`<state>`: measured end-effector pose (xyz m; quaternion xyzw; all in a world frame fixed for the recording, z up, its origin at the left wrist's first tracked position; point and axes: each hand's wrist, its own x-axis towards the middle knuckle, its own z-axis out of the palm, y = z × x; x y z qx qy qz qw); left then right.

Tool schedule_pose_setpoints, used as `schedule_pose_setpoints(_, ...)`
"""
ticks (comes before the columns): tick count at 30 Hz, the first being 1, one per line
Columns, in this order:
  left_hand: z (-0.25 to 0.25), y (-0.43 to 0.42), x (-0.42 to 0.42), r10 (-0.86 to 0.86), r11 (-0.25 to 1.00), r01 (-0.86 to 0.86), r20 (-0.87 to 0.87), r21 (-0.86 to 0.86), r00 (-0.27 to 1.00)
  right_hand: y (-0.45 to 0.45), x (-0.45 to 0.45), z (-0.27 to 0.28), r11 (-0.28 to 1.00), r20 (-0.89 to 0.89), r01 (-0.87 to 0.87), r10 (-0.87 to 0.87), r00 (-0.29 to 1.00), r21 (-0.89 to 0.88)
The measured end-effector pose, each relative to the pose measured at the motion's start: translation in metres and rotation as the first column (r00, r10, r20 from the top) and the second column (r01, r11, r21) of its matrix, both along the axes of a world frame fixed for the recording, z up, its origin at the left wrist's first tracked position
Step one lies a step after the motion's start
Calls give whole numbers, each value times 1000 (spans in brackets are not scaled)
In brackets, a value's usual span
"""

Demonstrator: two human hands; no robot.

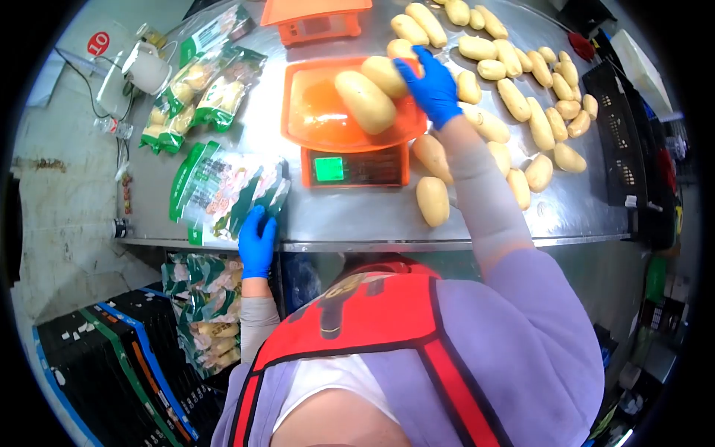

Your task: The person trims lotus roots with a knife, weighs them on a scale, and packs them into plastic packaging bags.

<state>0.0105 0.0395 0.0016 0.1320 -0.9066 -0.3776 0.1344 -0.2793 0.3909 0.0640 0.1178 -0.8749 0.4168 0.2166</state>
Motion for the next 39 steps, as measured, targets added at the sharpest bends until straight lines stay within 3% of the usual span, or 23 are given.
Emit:
schedule_pose_setpoints(2,-1,-12,10,34,995,-35,18,89,999,2,34,34,937,119,-33,79,990,-348)
schedule_pose_setpoints(4,6,-18,21,109,975,-102,-23,196,994,8,63,38,815,132,-64,170,976,-576)
schedule_pose_setpoints(7,10,-26,31,202,929,-204,38,309,979,-1,101,14,822,140,-69,178,974,-566)
schedule_pose_setpoints(10,10,-28,32,242,897,-259,93,359,966,-16,118,-5,970,125,-41,73,989,-239)
schedule_pose_setpoints(11,10,-25,30,227,917,-227,37,328,973,-22,121,-2,993,116,-16,29,993,-115)
schedule_pose_setpoints(12,11,-21,28,209,936,-195,-18,294,978,-27,119,-1,993,117,-15,29,993,-117)
schedule_pose_setpoints(14,17,-14,22,194,945,-180,-27,273,981,-37,113,1,988,-128,11,9,992,154)
schedule_pose_setpoints(15,18,-11,19,180,953,-165,-37,252,983,-41,115,6,986,-14,7,-4,1000,165)
schedule_pose_setpoints(18,17,-7,15,128,975,-117,-45,189,991,-52,109,2,954,-18,32,-28,999,298)
schedule_pose_setpoints(20,40,11,9,127,960,-135,48,246,991,-53,103,-3,968,28,35,-44,999,248)
schedule_pose_setpoints(22,40,19,2,12,999,-7,-113,41,993,-53,101,-6,994,108,9,-21,994,113)
schedule_pose_setpoints(24,58,35,-7,-103,988,88,-118,-125,988,-52,105,5,995,-93,-20,29,995,93)
schedule_pose_setpoints(26,77,57,-16,-186,969,143,-216,-204,958,-56,122,33,980,-80,-184,190,979,74)
schedule_pose_setpoints(28,107,82,-25,-208,951,149,-205,-270,956,-66,147,66,912,169,-405,409,897,-56)
schedule_pose_setpoints(30,110,87,-29,-244,927,171,-192,-333,951,-78,162,77,811,177,-579,559,810,89)
schedule_pose_setpoints(32,101,86,-34,-246,968,249,-254,-21,935,-90,171,92,709,264,-701,664,700,77)
schedule_pose_setpoints(33,101,85,-32,-218,878,286,-212,383,953,-90,170,89,687,388,-673,719,577,-273)
schedule_pose_setpoints(34,94,82,-27,-217,878,285,-212,384,953,-92,168,83,614,452,-528,789,416,-586)
schedule_pose_setpoints(35,78,75,-22,-141,710,183,-117,680,983,-96,168,71,612,451,-529,791,414,-588)
schedule_pose_setpoints(36,64,70,-18,-99,456,46,-1,889,995,-102,168,54,569,400,-510,820,409,-645)
schedule_pose_setpoints(37,54,75,-17,55,195,35,-46,980,997,-106,169,41,524,349,-489,844,407,-698)
schedule_pose_setpoints(38,55,75,-19,56,193,37,-49,981,997,-109,172,35,574,449,-559,818,359,-598)
schedule_pose_setpoints(39,57,73,-22,120,34,30,-34,999,992,-117,179,30,425,362,-456,905,222,-782)
